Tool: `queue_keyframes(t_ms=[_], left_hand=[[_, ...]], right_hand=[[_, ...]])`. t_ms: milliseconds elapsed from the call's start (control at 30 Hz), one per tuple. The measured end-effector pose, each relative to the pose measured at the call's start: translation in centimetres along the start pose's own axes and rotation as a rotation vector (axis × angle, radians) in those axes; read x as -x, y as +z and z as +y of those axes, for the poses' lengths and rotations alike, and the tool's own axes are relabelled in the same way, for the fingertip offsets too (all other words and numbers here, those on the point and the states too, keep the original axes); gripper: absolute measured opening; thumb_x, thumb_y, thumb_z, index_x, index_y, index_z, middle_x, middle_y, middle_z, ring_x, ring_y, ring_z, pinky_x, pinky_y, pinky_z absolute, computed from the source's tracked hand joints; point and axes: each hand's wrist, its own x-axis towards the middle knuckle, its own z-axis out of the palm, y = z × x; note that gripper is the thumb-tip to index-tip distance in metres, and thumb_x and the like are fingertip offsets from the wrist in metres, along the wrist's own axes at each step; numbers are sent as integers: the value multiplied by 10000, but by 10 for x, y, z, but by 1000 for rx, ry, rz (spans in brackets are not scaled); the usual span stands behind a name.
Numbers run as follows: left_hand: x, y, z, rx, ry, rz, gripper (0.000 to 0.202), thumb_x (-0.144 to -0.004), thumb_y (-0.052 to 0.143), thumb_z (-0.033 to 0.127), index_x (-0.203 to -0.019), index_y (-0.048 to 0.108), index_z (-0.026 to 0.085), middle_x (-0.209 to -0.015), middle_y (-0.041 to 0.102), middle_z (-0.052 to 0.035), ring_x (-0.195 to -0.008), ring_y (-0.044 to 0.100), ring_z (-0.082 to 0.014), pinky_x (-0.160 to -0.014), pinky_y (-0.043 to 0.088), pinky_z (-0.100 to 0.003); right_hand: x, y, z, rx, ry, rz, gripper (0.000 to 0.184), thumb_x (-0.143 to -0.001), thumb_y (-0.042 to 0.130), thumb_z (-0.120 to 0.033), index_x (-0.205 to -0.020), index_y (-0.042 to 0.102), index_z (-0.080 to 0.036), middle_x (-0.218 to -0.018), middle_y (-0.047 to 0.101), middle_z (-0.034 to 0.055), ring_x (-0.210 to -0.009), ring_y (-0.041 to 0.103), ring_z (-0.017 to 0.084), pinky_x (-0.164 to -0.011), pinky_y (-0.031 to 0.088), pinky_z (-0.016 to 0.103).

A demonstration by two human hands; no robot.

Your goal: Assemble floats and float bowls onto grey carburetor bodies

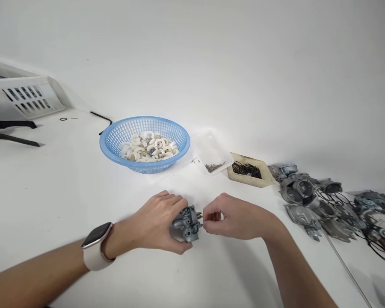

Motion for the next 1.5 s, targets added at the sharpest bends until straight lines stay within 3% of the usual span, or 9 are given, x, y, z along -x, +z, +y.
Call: queue_keyframes(t_ms=[200,333,667,867,933,1167,1300,1500], left_hand=[[0,-2,1,-6,-13,-18,483,-639,763,532,-895,495,221,-785,614,20,-672,573,-203,-688,381,-361],[-1,-3,2,-5,-10,-23,480,-642,761,531,-896,494,223,-790,616,20,-682,583,-208,-697,385,-360],[0,-2,1,-3,-14,-29,487,-641,773,515,-920,503,221,-807,610,27,-697,581,-205,-715,390,-359],[0,-2,1,-8,-10,-27,480,-650,769,514,-910,490,222,-806,612,22,-694,577,-206,-715,383,-359],[0,-2,1,-9,-8,-29,484,-651,772,515,-917,494,221,-811,612,24,-698,576,-206,-717,385,-362],[0,-3,2,-8,-6,-25,485,-646,780,507,-915,496,220,-805,600,29,-702,576,-205,-708,379,-353],[0,-2,1,-13,-10,-23,501,-642,783,521,-920,496,221,-811,597,31,-708,574,-204,-716,380,-352],[-1,-2,1,3,-10,-29,497,-646,788,512,-933,503,222,-815,597,39,-714,571,-197,-722,379,-351]], right_hand=[[-2,0,3,14,60,-20,254,-798,520,-233,-585,385,-205,-559,360,-59,-541,298,103,-483,231,284],[-1,-1,5,23,22,24,304,-845,509,-261,-592,350,-206,-572,311,-55,-550,264,104,-496,214,287],[1,1,3,61,51,18,335,-877,516,-283,-586,371,-202,-552,321,-58,-538,273,100,-495,216,287],[0,1,7,19,54,-54,262,-889,518,-303,-662,595,-197,-631,566,-34,-537,407,100,-492,291,269],[-1,0,8,3,82,-68,272,-886,530,-322,-657,601,-194,-646,605,-26,-529,429,102,-481,308,266],[-4,-4,6,-85,106,-105,276,-869,564,-341,-649,623,-185,-651,633,-22,-529,451,95,-474,332,244],[-7,-5,8,-87,189,-100,306,-850,601,-381,-617,613,-183,-631,631,-21,-524,463,94,-466,326,239],[-8,-6,12,-127,166,-102,331,-851,624,-424,-620,608,-188,-633,618,-23,-554,496,103,-488,354,240]])
